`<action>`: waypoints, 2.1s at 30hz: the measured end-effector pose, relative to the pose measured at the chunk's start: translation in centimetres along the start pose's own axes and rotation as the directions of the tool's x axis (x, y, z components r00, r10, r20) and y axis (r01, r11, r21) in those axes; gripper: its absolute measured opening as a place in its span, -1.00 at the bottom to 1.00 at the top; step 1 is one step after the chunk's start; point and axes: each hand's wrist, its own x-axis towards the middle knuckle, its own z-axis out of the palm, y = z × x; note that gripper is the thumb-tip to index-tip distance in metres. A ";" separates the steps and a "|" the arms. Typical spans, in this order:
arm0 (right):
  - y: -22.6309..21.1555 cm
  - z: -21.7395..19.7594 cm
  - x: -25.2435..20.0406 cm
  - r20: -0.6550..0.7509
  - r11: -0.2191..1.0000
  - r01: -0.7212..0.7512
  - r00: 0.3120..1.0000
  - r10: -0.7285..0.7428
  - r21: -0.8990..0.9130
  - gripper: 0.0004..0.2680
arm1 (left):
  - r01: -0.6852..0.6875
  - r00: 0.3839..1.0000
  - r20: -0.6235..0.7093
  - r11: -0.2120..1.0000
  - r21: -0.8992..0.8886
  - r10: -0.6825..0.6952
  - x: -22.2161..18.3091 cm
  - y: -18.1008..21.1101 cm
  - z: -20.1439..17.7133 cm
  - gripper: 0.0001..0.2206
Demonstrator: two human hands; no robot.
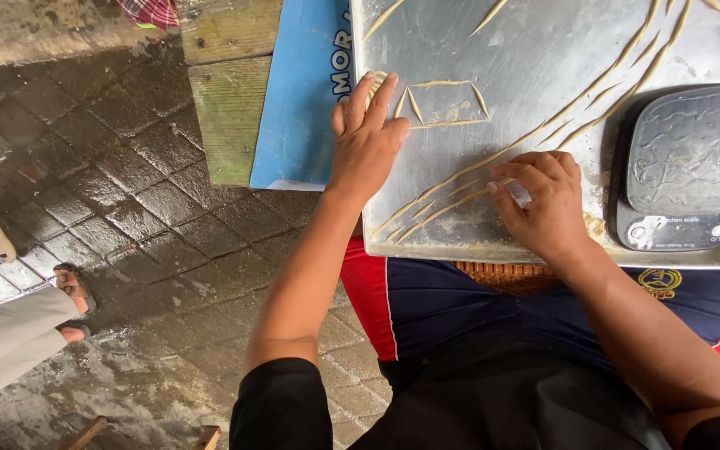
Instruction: Rolling small pieces of dough into thin strings and arranging them on a metal tray to form a house-shaped decoration.
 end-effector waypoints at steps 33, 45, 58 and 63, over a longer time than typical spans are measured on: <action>-0.8 0.6 1.5 -0.017 0.999 0.040 0.999 -0.040 -0.003 -0.85 | 0.164 0.982 -0.109 0.985 0.061 -0.157 -1.3 0.2 -0.8 -0.77; -4.7 4.0 6.2 0.112 0.971 0.101 0.991 -0.079 -0.216 -0.68 | 0.119 0.981 -0.160 0.990 0.074 -0.106 -1.6 0.8 0.8 -0.87; -3.6 5.8 6.2 0.096 0.940 0.145 0.988 -0.121 -0.310 -0.58 | 0.145 0.988 -0.053 0.989 0.041 -0.143 -1.8 0.8 0.0 -0.74; -3.5 6.0 6.0 0.099 0.942 0.135 0.989 -0.110 -0.306 -0.57 | 0.161 0.983 -0.103 0.986 0.051 -0.155 -1.8 0.8 0.3 -0.76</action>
